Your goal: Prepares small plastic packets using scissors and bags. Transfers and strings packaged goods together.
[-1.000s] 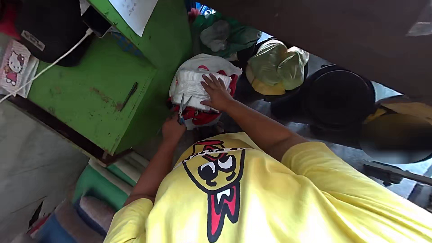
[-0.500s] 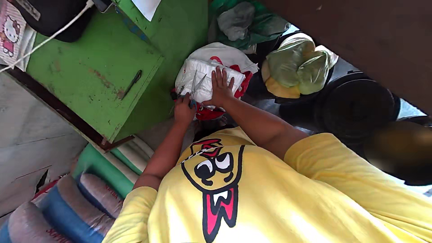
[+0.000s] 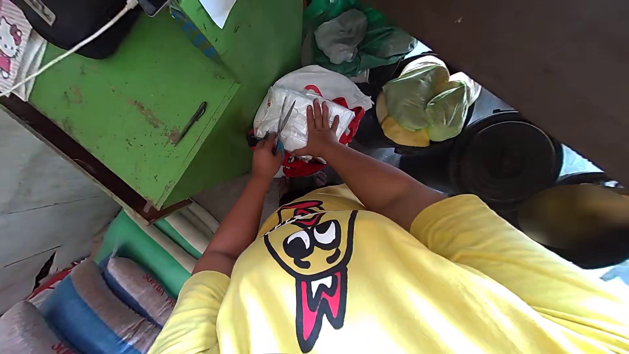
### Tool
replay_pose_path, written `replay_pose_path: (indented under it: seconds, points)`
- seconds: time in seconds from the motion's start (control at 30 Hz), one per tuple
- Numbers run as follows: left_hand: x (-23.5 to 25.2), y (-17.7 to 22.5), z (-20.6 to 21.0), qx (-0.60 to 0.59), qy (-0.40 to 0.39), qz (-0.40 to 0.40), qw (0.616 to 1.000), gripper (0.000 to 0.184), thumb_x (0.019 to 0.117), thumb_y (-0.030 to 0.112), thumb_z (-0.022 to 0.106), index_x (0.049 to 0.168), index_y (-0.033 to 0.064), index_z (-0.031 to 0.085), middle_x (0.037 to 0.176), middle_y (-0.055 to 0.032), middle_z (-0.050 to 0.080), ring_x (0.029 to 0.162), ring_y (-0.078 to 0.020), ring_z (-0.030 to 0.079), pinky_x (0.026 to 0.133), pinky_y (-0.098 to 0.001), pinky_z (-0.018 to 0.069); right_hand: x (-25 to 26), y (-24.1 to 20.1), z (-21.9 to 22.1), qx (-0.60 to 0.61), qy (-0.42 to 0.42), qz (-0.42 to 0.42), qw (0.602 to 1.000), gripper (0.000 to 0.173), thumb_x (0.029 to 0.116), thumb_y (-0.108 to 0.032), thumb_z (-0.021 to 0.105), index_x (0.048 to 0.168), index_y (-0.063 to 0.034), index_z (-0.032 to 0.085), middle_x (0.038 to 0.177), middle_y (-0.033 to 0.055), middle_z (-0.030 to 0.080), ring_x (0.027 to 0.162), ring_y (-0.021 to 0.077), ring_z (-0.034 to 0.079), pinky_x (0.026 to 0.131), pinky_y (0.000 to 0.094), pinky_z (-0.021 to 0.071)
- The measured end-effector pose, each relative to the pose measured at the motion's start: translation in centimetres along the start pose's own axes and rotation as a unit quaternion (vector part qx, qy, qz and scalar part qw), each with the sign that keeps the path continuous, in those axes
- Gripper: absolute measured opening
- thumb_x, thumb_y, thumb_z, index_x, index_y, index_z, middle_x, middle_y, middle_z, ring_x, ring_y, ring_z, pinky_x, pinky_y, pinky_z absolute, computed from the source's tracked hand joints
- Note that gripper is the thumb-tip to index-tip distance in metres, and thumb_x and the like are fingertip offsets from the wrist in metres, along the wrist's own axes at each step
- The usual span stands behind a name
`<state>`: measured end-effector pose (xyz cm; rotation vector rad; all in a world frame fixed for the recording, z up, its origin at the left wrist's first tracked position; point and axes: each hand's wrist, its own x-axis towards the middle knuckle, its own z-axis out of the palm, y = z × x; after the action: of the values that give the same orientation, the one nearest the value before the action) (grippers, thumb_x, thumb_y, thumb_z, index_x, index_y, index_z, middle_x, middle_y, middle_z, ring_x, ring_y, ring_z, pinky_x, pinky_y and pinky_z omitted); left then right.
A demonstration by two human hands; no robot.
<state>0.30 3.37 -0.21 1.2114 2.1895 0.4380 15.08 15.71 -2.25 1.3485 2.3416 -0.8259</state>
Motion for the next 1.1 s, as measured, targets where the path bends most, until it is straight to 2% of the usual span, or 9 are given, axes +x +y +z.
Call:
replay_pose_path:
  seconds: [0.23,0.33,0.43,0.53,0.63,0.7,0.77,0.87,1.1]
  points:
    - [-0.3,-0.8,-0.4,-0.010,0.007,0.012,1.000,0.046,0.0996,0.009,0.061,0.145,0.0060,0.057,0.132,-0.0234,0.065,0.122,-0.0375,0.064,0.106,-0.0526,0.0495,-0.1,-0.2,0.2,-0.006,0.023,0.002,1.000,0.159,0.0597,-0.074,0.085,0.164,-0.0093,-0.016,0.170,0.0097,-0.028,0.156,0.0337,-0.027,0.116,0.0777,-0.0069]
    - [-0.7,-1.2,-0.8,-0.020,-0.007,0.018,1.000,0.047,0.0993,0.010,0.062,0.146,0.0075,0.057,0.132,-0.0227,0.065,0.121,-0.0369,0.064,0.106,-0.0524,0.0498,-0.1,-1.4,-1.7,-0.015,0.023,0.025,0.999,0.159,0.0536,-0.070,0.091,0.166,-0.0081,-0.003,0.173,0.0163,-0.012,0.158,0.0390,-0.013,0.116,0.0778,-0.0042]
    - [-1.1,-1.9,-0.8,-0.038,-0.009,0.020,0.999,0.048,0.0976,0.011,0.064,0.145,0.0067,0.058,0.130,-0.0234,0.065,0.121,-0.0367,0.064,0.105,-0.0516,0.0498,1.0,-3.0,-3.6,-0.028,0.016,0.050,0.998,0.155,0.0517,-0.064,0.095,0.165,-0.0051,0.007,0.171,0.0242,0.002,0.158,0.0441,0.001,0.116,0.0790,0.0003]
    - [-0.7,-2.1,-1.3,-0.033,-0.018,0.006,0.999,0.051,0.0974,0.015,0.065,0.147,0.0084,0.055,0.134,-0.0229,0.063,0.124,-0.0361,0.062,0.107,-0.0510,0.0489,2.6,-4.1,-5.0,-0.034,0.027,0.028,0.999,0.154,0.0517,-0.059,0.098,0.166,-0.0080,0.007,0.171,0.0227,0.007,0.158,0.0439,0.005,0.117,0.0783,0.0042]
    - [-0.8,-2.3,-1.6,-0.041,-0.015,0.011,0.999,0.051,0.0971,0.015,0.066,0.147,0.0075,0.056,0.135,-0.0230,0.063,0.125,-0.0365,0.061,0.107,-0.0513,0.0481,3.6,-4.6,-5.6,0.005,0.038,-0.031,0.999,0.146,0.0573,-0.051,0.098,0.166,-0.0092,0.011,0.170,0.0204,0.014,0.157,0.0435,0.009,0.119,0.0752,0.0091]
    - [-1.1,-2.7,-1.4,-0.047,-0.015,0.011,0.999,0.051,0.0974,0.016,0.066,0.147,0.0072,0.056,0.134,-0.0226,0.063,0.125,-0.0360,0.061,0.107,-0.0510,0.0485,4.3,-4.1,-4.9,0.024,0.040,-0.048,0.998,0.143,0.0613,-0.051,0.097,0.166,-0.0089,0.009,0.170,0.0201,0.014,0.157,0.0431,0.009,0.120,0.0735,0.0093]
    - [-1.6,-3.1,-1.1,-0.052,-0.024,0.001,0.998,0.052,0.0973,0.015,0.066,0.147,0.0080,0.055,0.135,-0.0218,0.063,0.126,-0.0352,0.061,0.107,-0.0509,0.0488,4.8,-3.2,-3.6,0.019,0.045,-0.043,0.998,0.143,0.0630,-0.058,0.093,0.166,-0.0084,0.007,0.171,0.0193,0.013,0.158,0.0417,0.008,0.121,0.0718,0.0095]
    - [-2.1,-3.6,-0.7,-0.075,-0.034,-0.009,0.997,0.051,0.0967,0.013,0.066,0.146,0.0072,0.056,0.135,-0.0220,0.063,0.125,-0.0357,0.061,0.107,-0.0518,0.0487,5.0,-2.9,-3.1,0.017,0.051,-0.036,0.998,0.143,0.0631,-0.060,0.092,0.166,-0.0089,0.007,0.172,0.0175,0.011,0.159,0.0407,0.004,0.121,0.0703,0.0088]
    - [-1.8,-2.1,-1.0,-0.105,-0.019,0.030,0.994,0.047,0.0983,0.011,0.064,0.145,0.0073,0.058,0.131,-0.0212,0.066,0.120,-0.0325,0.065,0.105,-0.0472,0.0509,5.2,-3.0,-2.9,0.005,0.043,-0.026,0.999,0.146,0.0612,-0.062,0.092,0.166,-0.0105,0.004,0.173,0.0151,0.007,0.159,0.0380,0.002,0.122,0.0680,0.0089]
